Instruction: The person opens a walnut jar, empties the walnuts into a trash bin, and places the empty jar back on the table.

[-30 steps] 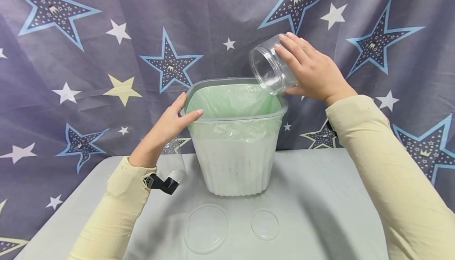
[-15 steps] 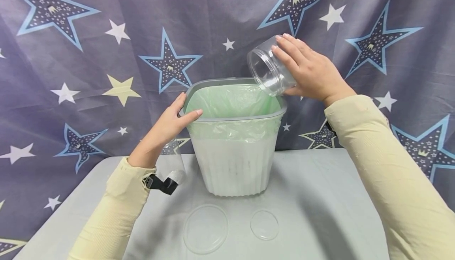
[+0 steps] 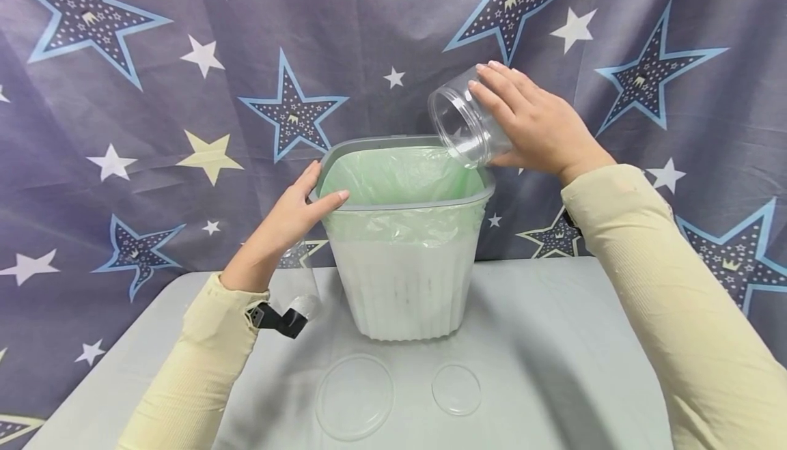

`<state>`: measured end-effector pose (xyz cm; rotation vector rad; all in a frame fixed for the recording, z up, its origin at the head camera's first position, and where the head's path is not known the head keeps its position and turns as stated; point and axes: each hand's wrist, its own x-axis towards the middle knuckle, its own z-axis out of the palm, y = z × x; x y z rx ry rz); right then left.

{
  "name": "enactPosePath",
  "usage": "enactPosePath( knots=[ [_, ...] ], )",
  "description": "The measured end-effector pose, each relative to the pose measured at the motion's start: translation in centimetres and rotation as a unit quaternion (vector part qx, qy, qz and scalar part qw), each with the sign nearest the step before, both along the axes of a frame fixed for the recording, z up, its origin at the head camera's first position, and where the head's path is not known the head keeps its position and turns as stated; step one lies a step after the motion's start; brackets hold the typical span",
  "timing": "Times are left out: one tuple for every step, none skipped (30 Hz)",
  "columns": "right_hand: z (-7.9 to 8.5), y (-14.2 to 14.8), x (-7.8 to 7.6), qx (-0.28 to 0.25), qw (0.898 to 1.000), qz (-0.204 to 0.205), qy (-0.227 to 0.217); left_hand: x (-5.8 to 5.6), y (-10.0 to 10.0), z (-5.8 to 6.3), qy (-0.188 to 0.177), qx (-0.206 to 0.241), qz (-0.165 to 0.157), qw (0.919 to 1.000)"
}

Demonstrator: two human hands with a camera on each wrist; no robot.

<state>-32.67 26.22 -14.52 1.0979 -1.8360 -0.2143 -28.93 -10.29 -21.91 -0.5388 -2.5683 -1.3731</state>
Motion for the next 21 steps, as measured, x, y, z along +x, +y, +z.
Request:
enactPosePath(
  knots=[
    [-0.1, 0.1, 0.0, -0.007, 1.0, 0.004, -0.003, 0.0, 0.0, 0.0, 0.001, 0.0, -0.001, 1.0],
    [-0.2, 0.1, -0.1, -0.017, 1.0, 0.003, -0.007, 0.0, 0.0, 0.0, 0.001, 0.0, -0.001, 1.0],
    [-0.4, 0.3, 0.0, -0.029, 1.0, 0.002, -0.011, 0.1, 0.0, 0.0, 0.002, 0.001, -0.001, 1.0],
    [-0.5, 0.4, 0.0, -0.045, 0.999, -0.002, -0.015, 0.1, 0.0, 0.0, 0.001, 0.002, 0.0, 1.0],
    [-0.7, 0.5, 0.0, -0.063, 0.998, -0.008, -0.02, 0.1, 0.0, 0.0, 0.003, 0.001, -0.001, 1.0],
    [-0.9, 0.7, 0.1, -0.084, 0.996, -0.013, -0.025, 0.1, 0.0, 0.0, 0.003, 0.002, -0.001, 1.0],
    [-1.1, 0.9, 0.2, -0.105, 0.994, -0.016, -0.031, 0.1, 0.0, 0.0, 0.004, 0.002, -0.002, 1.0],
    [-1.4, 1.0, 0.3, -0.123, 0.991, -0.024, -0.037, 0.1, 0.0, 0.0, 0.004, 0.001, -0.002, 1.0],
    [-1.6, 1.2, 0.3, -0.14, 0.989, -0.029, -0.042, 0.0, 0.0, 0.0, 0.006, 0.0, -0.003, 1.0],
    [-1.8, 1.4, 0.4, -0.162, 0.985, -0.03, -0.052, -0.1, 0.0, 0.0, 0.007, 0.0, -0.004, 1.0],
    [-2.1, 1.5, 0.5, -0.179, 0.982, -0.03, -0.058, -0.1, 0.0, -0.1, 0.008, 0.0, -0.003, 1.0],
    [-2.4, 1.7, 0.5, -0.198, 0.978, -0.029, -0.063, -0.1, 0.0, -0.1, 0.007, -0.001, -0.003, 1.0],
    [-2.7, 1.8, 0.5, -0.217, 0.974, -0.023, -0.066, -0.1, 0.0, -0.1, 0.007, -0.001, -0.003, 1.0],
    [-3.0, 2.0, 0.5, -0.237, 0.969, -0.022, -0.071, -0.2, 0.0, -0.1, 0.008, -0.001, -0.004, 1.0],
    [-3.3, 2.1, 0.5, -0.256, 0.964, -0.02, -0.074, -0.2, 0.0, -0.1, 0.009, 0.0, -0.004, 1.0],
    [-3.6, 2.3, 0.5, -0.275, 0.958, -0.017, -0.08, -0.2, 0.0, -0.2, 0.009, 0.002, -0.004, 1.0],
    [-3.9, 2.5, 0.5, -0.288, 0.954, -0.019, -0.08, -0.2, 0.0, -0.1, 0.008, 0.003, -0.004, 1.0],
    [-4.2, 2.8, 0.6, -0.303, 0.949, -0.02, -0.084, -0.2, 0.0, -0.1, 0.008, 0.003, -0.004, 1.0],
    [-4.5, 3.0, 0.7, -0.319, 0.943, -0.025, -0.091, -0.2, 0.0, -0.1, 0.007, 0.004, -0.004, 1.0],
    [-4.8, 3.1, 0.9, -0.338, 0.935, -0.033, -0.102, -0.2, 0.0, -0.1, 0.007, 0.004, -0.003, 1.0],
    [-5.2, 3.3, 1.0, -0.357, 0.927, -0.038, -0.112, -0.2, 0.0, -0.1, 0.007, 0.002, -0.002, 1.0]
  ],
)
